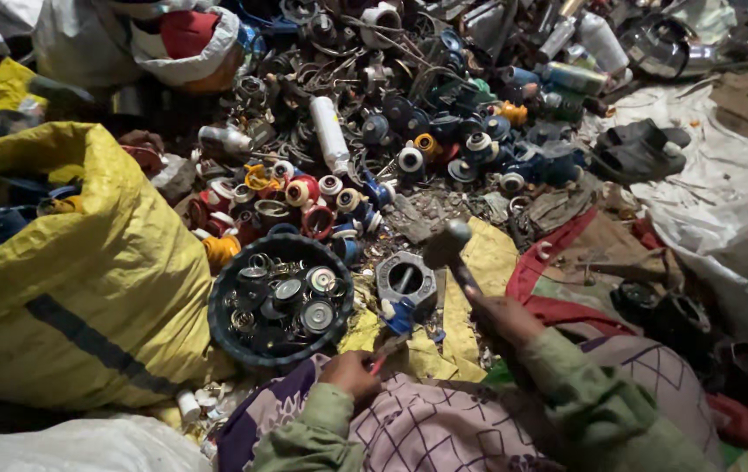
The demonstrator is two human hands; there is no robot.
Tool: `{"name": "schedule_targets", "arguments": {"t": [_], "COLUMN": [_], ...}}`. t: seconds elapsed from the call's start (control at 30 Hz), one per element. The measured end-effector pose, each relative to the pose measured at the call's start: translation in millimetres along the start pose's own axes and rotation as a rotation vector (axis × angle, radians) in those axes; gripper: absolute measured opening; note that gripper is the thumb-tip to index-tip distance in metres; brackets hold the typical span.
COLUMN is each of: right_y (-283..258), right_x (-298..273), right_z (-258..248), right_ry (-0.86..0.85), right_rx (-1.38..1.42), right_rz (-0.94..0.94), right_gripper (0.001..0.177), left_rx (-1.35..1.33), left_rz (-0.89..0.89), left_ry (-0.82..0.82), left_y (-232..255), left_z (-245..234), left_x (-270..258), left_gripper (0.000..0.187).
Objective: The person uses a hammer and pliers to strike and adjust a small metal component placed in a metal holder. They repeatedly hit the object and reposition it while surrounded by various metal scraps and parts.
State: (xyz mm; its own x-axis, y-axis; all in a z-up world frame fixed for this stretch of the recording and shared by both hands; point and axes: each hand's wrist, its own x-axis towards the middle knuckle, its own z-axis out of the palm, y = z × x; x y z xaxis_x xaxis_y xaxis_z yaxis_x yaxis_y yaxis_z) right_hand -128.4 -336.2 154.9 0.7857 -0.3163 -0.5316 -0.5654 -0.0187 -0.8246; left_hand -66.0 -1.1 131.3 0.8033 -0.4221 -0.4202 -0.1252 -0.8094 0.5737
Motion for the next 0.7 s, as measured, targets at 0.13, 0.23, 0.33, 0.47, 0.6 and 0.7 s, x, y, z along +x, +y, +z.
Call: {"name": "schedule_targets", "arguments": {"t": [0.13,0.23,0.33,0.47,0.6,0.7], "right_y": [25.1,41.8,43.8,17.2,-33.1,-57.4], "right_x": [8.4,20.1,16.7,-17.7,-55.2,-71.4], "right_z": [-9.9,-4.0,6.4,23.6,-9.5,-59.3], "right_ry": [-0.287,-0.330,-0.220,-0.077,0.059,0.163], "right_rx": [0.408,0.164,-0.602,-0.960,-0.845,-0.597], "right_rz": [0.117,0.084,-0.162,-0.419,-0.431,-0.276], "right_gripper": [0.026,0.030,0.039,0.054,0.063,0.063], "left_rx": [0.055,0.169,0.380,0.434,0.461,0.551], "left_rz": [-0.002,0.009,-0.002,0.172,0.226,0.179], "left_ry": [0.107,0.206,0.321,0.549,0.641,0.689], "left_y": [23.3,37.7,42.7,35.3,34.6,39.4], "left_z": [-16.7,-16.7,-1.9,11.7,14.2,7.2], "left_x": [-23.4,-34.4,-37.7,-38.3,-51.0,-55.8], "left_gripper": [0.063,0.064,0.075,0.065,0.055,0.037]}}
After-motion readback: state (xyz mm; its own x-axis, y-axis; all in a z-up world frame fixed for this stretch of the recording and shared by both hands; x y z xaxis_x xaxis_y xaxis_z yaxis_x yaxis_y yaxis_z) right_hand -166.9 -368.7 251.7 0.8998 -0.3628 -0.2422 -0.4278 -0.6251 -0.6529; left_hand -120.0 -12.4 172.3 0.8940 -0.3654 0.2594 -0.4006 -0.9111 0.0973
